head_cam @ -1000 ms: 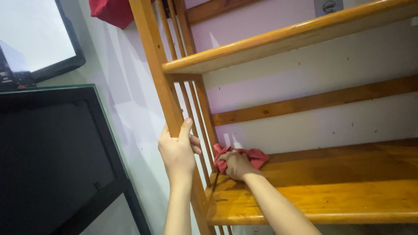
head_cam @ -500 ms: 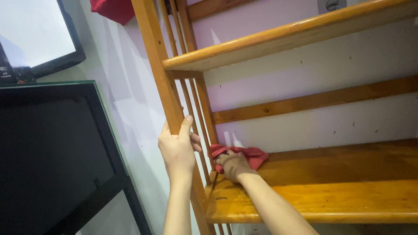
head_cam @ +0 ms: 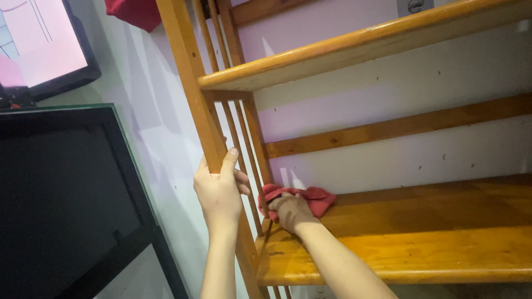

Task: Wiping down wooden bookshelf shelves with a red cloth.

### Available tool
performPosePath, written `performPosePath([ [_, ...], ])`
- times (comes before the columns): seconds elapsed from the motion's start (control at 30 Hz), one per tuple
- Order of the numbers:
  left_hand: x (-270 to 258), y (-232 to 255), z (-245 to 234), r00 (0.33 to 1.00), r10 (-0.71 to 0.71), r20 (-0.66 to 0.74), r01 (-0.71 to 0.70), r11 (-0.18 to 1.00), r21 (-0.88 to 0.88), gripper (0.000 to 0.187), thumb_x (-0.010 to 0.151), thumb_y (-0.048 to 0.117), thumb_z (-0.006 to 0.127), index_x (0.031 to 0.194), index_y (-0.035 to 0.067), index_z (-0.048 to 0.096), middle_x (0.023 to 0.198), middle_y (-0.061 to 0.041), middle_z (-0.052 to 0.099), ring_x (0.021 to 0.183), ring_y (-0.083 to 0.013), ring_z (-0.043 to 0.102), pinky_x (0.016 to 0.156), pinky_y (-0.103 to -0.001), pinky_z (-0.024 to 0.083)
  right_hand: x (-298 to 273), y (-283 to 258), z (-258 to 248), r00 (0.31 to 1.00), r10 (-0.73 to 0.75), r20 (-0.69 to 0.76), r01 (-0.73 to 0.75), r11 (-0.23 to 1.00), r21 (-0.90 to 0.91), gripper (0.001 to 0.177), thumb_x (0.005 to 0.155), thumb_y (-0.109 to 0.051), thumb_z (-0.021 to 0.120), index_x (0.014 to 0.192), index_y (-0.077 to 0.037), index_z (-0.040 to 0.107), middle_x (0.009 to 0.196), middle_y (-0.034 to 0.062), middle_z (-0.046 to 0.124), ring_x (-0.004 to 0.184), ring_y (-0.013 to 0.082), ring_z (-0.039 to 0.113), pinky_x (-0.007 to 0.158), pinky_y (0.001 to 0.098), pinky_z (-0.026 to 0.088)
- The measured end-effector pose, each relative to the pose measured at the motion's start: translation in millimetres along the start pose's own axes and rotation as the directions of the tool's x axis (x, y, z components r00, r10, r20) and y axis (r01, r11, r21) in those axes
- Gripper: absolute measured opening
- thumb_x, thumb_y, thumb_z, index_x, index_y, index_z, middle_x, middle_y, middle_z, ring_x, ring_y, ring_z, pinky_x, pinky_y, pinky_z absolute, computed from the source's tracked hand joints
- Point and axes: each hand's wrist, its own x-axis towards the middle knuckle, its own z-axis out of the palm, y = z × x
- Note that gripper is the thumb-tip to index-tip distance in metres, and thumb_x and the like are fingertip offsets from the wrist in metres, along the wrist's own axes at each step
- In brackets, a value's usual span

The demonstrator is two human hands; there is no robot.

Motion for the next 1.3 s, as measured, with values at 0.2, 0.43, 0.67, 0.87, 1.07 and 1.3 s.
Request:
performPosePath([
  [0.2,1.1,-0.9,0.4,1.0,-0.005,0.0,0.005,0.999,0.035,0.029,0.093,0.028,0.064,0.108,0.004,0.069,0.053,-0.007,0.061,0.039,-0.0137,0.057,0.041,-0.03,0.043,4.6,-11.5,11.4,0.997,0.077,0.022,-0.072,0.984,-0.166,0.035,0.104,-0.024,0.051,0.135,-0.032,0.063,0.144,0.0001,0.057,0.136,0.0215,0.051,0.113,0.0527,0.037],
  [0.43,1.9,-0.8,0.8,1.0,0.001,-0.012,0.0,0.998,0.06,0.027,0.093,0.028,0.063,0.106,0.005,0.067,0.052,-0.007,0.062,0.038,-0.0141,0.057,0.041,-0.03,0.042,9.7,-9.5,14.2,0.996,0.059,-0.066,-0.07,0.978,-0.194,0.032,0.097,-0.02,0.057,0.127,-0.024,0.068,0.137,0.0022,0.062,0.129,0.0247,0.056,0.105,0.0516,0.044],
  [0.67,4.1,-2.7,2.1,1.0,0.002,-0.016,-0.001,0.999,0.042,0.029,0.094,0.027,0.064,0.103,0.0,0.068,0.054,-0.008,0.062,0.039,-0.0142,0.057,0.041,-0.03,0.044,19.9,26.3,25.0,0.904,0.268,-0.334,-0.128,0.914,0.385,0.019,0.085,-0.022,0.065,0.094,-0.011,0.077,0.101,0.0197,0.072,0.097,0.0389,0.069,0.085,0.0459,0.056],
  [0.87,3.5,-3.8,1.5,1.0,0.012,0.003,-0.012,1.0,-0.019,0.032,0.092,0.027,0.064,0.116,0.005,0.068,0.053,-0.008,0.06,0.039,-0.0139,0.056,0.04,-0.03,0.044,63.4,81.3,80.4,0.723,0.265,-0.639,0.133,0.853,0.504,0.022,0.089,-0.013,0.057,0.096,-0.002,0.074,0.087,0.0251,0.073,0.082,0.0442,0.07,0.074,0.0528,0.055],
  [1.07,2.5,-2.2,0.3,1.0,0.009,-0.003,-0.009,1.0,0.027,0.032,0.094,0.028,0.064,0.113,0.003,0.069,0.054,-0.007,0.062,0.039,-0.0138,0.056,0.041,-0.029,0.042,12.5,23.0,21.8,0.985,0.097,-0.144,0.007,0.805,0.594,0.031,0.096,-0.019,0.054,0.118,-0.01,0.076,0.115,0.0271,0.063,0.106,0.047,0.054,0.087,0.055,0.042],
  [1.3,4.1,-4.3,1.2,1.0,-0.003,0.0,0.003,0.999,0.033,0.028,0.094,0.027,0.064,0.106,0.003,0.068,0.054,-0.007,0.062,0.039,-0.0139,0.056,0.041,-0.03,0.042,1.3,-15.9,3.4,0.987,0.122,-0.1,-0.112,0.989,0.099,0.026,0.088,-0.015,0.064,0.113,-0.016,0.073,0.129,0.0132,0.066,0.129,0.0307,0.056,0.109,0.0464,0.042],
])
